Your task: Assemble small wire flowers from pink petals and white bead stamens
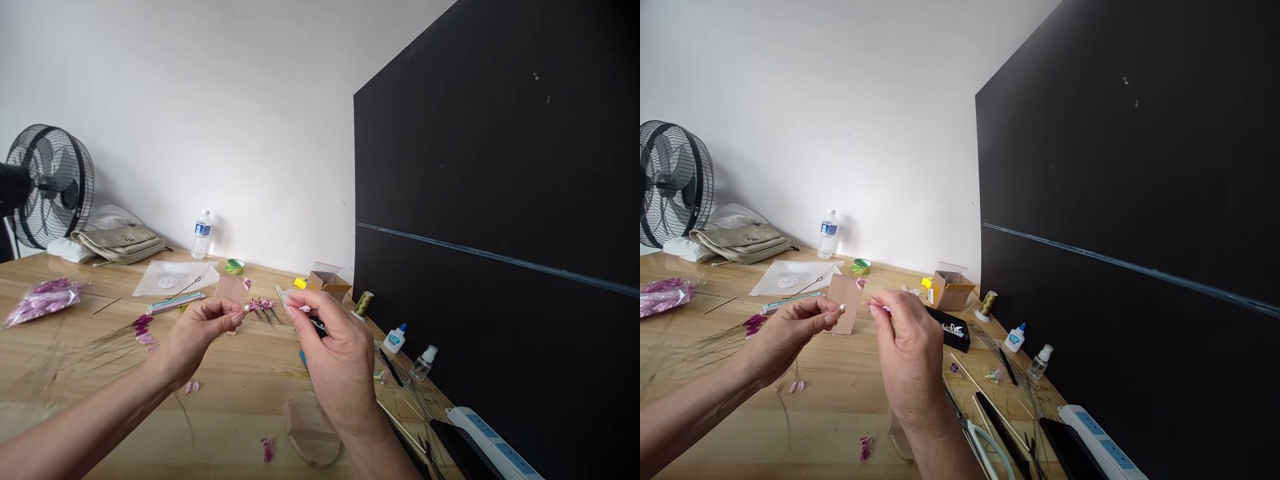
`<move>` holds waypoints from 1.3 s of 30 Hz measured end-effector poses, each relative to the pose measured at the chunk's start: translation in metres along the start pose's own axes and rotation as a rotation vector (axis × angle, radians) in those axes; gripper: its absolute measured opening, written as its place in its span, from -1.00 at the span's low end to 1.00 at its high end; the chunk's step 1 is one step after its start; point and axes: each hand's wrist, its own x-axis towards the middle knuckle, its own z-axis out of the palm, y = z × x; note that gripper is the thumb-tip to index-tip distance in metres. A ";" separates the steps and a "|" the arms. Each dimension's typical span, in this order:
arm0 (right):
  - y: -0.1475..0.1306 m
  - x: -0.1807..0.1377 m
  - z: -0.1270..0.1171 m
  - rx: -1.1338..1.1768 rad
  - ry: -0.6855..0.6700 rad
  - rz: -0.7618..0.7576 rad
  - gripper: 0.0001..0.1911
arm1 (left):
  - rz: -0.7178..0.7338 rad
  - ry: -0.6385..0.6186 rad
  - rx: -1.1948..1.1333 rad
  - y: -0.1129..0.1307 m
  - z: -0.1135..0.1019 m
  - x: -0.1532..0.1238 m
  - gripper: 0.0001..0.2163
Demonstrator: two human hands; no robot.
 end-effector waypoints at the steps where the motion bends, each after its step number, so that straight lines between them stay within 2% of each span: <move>1: -0.001 0.000 -0.001 -0.015 -0.015 -0.010 -0.86 | -0.001 0.005 0.000 -0.001 0.000 0.000 -0.87; 12: -0.002 0.001 -0.007 -0.065 -0.108 -0.097 -0.83 | 0.031 0.041 0.003 -0.005 -0.002 0.001 -0.93; 23: -0.005 -0.001 -0.008 -0.045 -0.074 -0.066 -0.83 | 0.001 0.051 -0.005 -0.003 0.001 0.000 -0.90; 34: 0.007 -0.009 0.001 0.199 -0.057 0.235 -0.88 | -0.074 0.021 -0.045 -0.007 0.001 0.001 -0.87; 39: 0.011 -0.011 0.002 0.297 -0.046 0.386 -0.92 | -0.068 0.010 -0.068 -0.007 0.003 0.001 -0.91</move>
